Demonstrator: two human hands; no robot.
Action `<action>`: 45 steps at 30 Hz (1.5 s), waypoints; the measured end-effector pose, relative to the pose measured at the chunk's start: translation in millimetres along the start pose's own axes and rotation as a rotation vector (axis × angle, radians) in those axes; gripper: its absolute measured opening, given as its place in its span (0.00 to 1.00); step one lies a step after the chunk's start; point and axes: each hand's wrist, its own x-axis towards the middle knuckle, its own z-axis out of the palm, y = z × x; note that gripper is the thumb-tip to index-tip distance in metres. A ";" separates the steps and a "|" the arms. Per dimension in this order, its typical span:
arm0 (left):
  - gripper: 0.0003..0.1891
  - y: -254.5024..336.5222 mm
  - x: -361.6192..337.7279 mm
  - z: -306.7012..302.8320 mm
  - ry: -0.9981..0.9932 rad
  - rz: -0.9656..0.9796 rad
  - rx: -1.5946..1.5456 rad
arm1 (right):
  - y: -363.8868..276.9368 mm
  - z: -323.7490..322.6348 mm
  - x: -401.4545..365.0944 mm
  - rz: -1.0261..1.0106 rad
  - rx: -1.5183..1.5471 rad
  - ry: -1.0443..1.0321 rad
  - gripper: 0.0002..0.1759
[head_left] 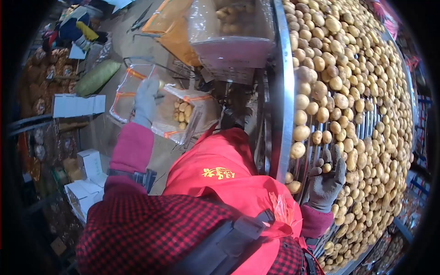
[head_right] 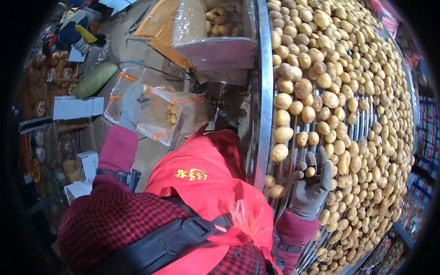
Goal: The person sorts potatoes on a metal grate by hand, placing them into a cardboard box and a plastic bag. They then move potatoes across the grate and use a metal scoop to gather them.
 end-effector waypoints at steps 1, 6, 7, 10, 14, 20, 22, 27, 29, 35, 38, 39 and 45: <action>0.22 -23.4 -1.6 -21.3 0.005 -0.019 -0.001 | 3.7 5.8 1.5 0.008 0.004 -0.012 0.26; 0.31 -100.0 7.0 -39.9 -0.062 0.094 0.488 | 22.3 7.7 -5.6 -0.423 -0.460 -0.141 0.26; 0.32 -85.3 -3.2 -17.5 0.014 0.137 0.574 | 23.0 6.0 -8.7 -0.659 -0.799 -0.150 0.26; 0.33 -26.3 -1.8 48.3 -0.132 0.234 0.645 | 4.7 -15.9 -21.7 -0.365 -0.245 -0.148 0.29; 0.30 32.9 -8.0 168.6 -0.273 0.954 0.577 | -11.7 -35.9 -33.3 -0.258 0.153 0.013 0.24; 0.24 126.6 -110.9 343.1 -1.017 1.393 0.522 | -27.1 -60.6 -43.7 -0.376 0.316 0.169 0.27; 0.22 141.4 -131.3 399.6 -1.131 1.615 0.482 | -39.9 -44.0 -35.3 -0.464 0.137 0.252 0.26; 0.20 151.7 -165.2 553.6 -1.244 1.954 0.513 | -83.8 -23.1 28.9 -0.632 -0.082 0.315 0.26; 0.25 152.6 -174.4 613.1 -1.220 2.115 0.705 | -101.1 -29.7 68.4 -0.572 0.093 0.258 0.26; 0.22 154.4 -201.4 733.1 -1.159 2.065 1.674 | -116.3 -52.1 131.0 -0.518 0.359 0.138 0.23; 0.24 176.4 -194.3 744.2 -1.411 1.987 1.692 | -108.5 -54.4 125.3 -0.504 0.364 0.122 0.23; 0.22 181.4 -198.3 738.2 -1.405 2.000 1.663 | -110.4 -48.8 121.6 -0.498 0.274 0.186 0.23; 0.14 157.7 -192.6 739.9 -1.291 2.012 1.495 | -109.2 -49.4 119.9 -0.441 0.374 0.149 0.23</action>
